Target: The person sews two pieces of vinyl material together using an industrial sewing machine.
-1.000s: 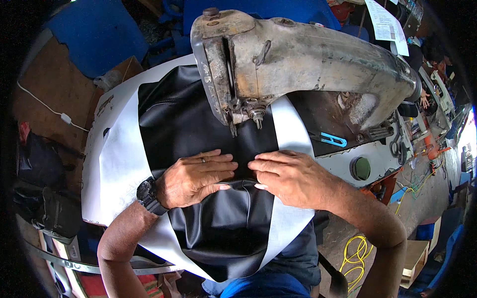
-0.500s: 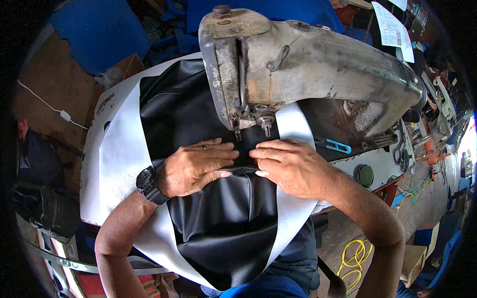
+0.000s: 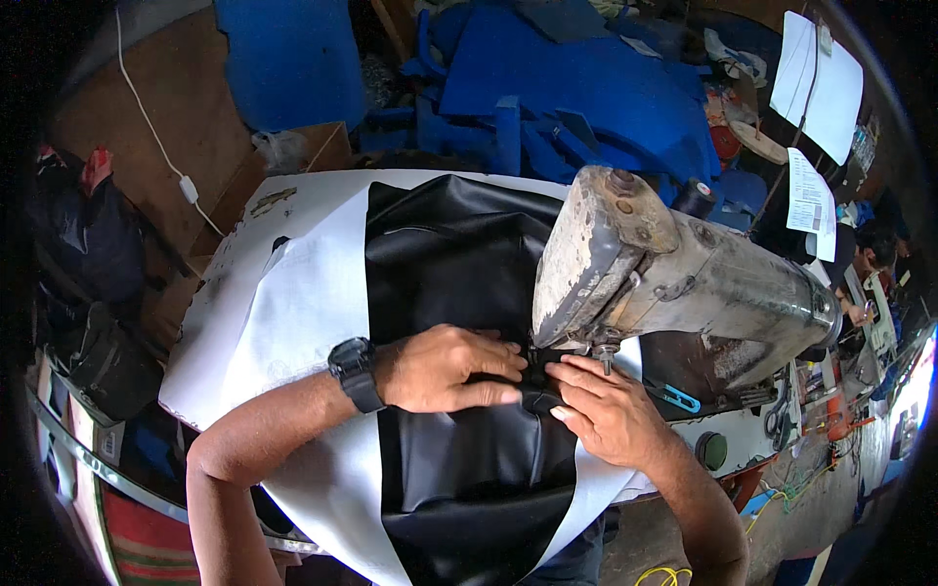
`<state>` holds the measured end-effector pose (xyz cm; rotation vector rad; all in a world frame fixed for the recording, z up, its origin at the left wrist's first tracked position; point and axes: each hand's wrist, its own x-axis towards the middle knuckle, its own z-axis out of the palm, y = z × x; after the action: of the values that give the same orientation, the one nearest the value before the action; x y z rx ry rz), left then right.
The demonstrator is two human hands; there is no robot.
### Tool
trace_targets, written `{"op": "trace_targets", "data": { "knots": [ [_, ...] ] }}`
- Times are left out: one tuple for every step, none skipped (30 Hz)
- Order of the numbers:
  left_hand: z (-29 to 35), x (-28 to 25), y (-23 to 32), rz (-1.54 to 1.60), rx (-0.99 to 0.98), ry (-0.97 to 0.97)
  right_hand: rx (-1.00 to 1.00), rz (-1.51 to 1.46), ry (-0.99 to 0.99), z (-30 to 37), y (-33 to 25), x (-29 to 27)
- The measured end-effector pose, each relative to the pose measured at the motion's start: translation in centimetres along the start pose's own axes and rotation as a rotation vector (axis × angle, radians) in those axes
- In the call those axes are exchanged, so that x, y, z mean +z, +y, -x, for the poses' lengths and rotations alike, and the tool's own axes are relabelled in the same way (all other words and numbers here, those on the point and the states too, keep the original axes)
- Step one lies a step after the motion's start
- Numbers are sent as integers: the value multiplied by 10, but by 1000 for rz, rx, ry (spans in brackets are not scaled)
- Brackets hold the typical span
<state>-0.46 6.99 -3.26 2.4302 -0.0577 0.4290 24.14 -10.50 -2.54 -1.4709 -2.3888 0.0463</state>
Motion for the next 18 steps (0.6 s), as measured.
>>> {"op": "trace_targets", "data": {
  "knots": [
    [-1,-3,3,58,-89,1,2,2,-2,0,-1,0],
    [1,-4,2,62,-89,0,12,-11,-5,1,-3,0],
    [0,-6,2,55,-117,41,24,-19,-4,4,-3,-3],
    [1,-7,4,49,-148,81,37,-31,-4,6,-5,-4],
    [8,-2,13,-59,-160,138,45,-33,-5,10,-9,-8],
    [12,-2,28,-83,-178,117,56,-68,29,19,-15,-14],
    [21,5,42,-190,-174,159,70,-102,68,27,-23,-21],
    [33,12,58,-299,-174,199,93,-114,75,31,-34,-29],
    [43,15,77,-345,-235,210,32,-109,14,32,-49,-36],
    [50,18,93,-389,-293,223,-28,-102,-52,34,-58,-39],
    [58,23,107,-439,-347,243,-91,-68,-104,43,-68,-38],
    [73,25,124,-506,-478,219,-160,-42,-125,53,-80,-36],
    [95,34,124,-483,-588,246,-168,3,-141,60,-88,-31],
    [117,39,115,-473,-704,289,-194,56,-154,62,-87,-25],
    [132,34,112,-572,-718,241,-173,76,-221,68,-84,-28],
    [146,26,112,-677,-736,195,-124,66,-222,76,-81,-27],
    [158,19,112,-666,-731,217,-124,101,-236,86,-80,-27],
    [167,14,110,-646,-735,229,-136,137,-244,91,-81,-27]
  ]
}}
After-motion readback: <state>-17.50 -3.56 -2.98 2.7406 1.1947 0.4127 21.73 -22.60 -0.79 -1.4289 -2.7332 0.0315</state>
